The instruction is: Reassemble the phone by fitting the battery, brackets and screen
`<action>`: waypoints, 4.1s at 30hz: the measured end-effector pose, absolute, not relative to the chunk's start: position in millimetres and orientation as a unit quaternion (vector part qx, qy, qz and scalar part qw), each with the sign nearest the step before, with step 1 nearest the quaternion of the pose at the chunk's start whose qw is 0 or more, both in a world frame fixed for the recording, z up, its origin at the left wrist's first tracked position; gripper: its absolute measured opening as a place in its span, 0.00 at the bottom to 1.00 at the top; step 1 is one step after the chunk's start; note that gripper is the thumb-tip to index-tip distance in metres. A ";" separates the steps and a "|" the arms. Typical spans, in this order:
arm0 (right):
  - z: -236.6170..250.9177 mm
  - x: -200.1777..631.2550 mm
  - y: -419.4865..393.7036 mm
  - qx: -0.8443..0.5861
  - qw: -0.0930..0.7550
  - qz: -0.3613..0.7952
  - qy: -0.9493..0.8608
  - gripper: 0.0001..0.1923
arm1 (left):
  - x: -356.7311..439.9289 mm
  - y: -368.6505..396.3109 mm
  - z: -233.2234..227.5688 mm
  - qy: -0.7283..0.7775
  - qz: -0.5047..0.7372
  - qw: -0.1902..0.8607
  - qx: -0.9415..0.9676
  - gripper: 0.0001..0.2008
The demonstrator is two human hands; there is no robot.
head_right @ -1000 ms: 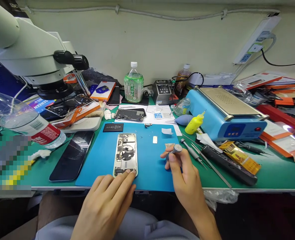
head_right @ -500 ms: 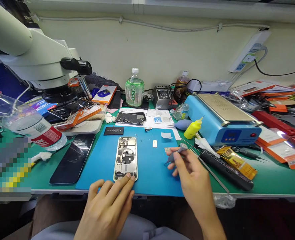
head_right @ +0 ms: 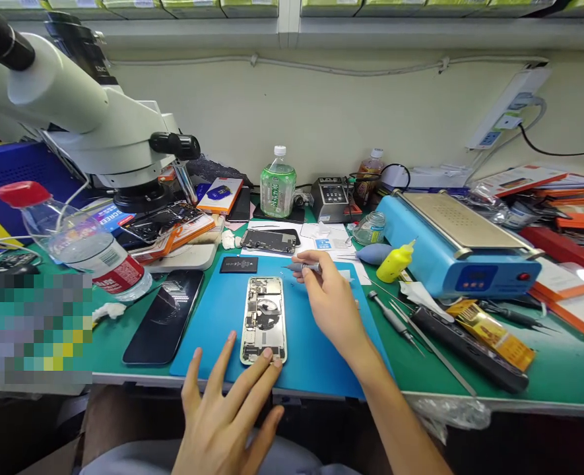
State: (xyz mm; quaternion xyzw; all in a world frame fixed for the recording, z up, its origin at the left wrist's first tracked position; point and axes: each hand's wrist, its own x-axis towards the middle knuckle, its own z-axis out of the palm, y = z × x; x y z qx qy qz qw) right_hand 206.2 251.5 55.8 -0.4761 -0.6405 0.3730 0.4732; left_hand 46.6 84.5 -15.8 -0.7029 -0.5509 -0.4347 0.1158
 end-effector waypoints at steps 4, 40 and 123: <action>46.0 205.6 252.7 -0.484 0.475 0.372 -0.634 0.20 | 45.2 84.8 -24.1 -0.547 -0.421 0.116 -0.714 0.15; 58.6 201.4 201.3 -0.453 0.544 0.517 -0.481 0.28 | 43.7 88.8 -17.1 -0.545 -0.425 0.038 -0.722 0.18; 40.7 192.4 172.7 -0.395 0.531 0.564 -0.494 0.29 | 40.0 98.1 -9.4 -0.522 -0.497 0.046 -0.692 0.07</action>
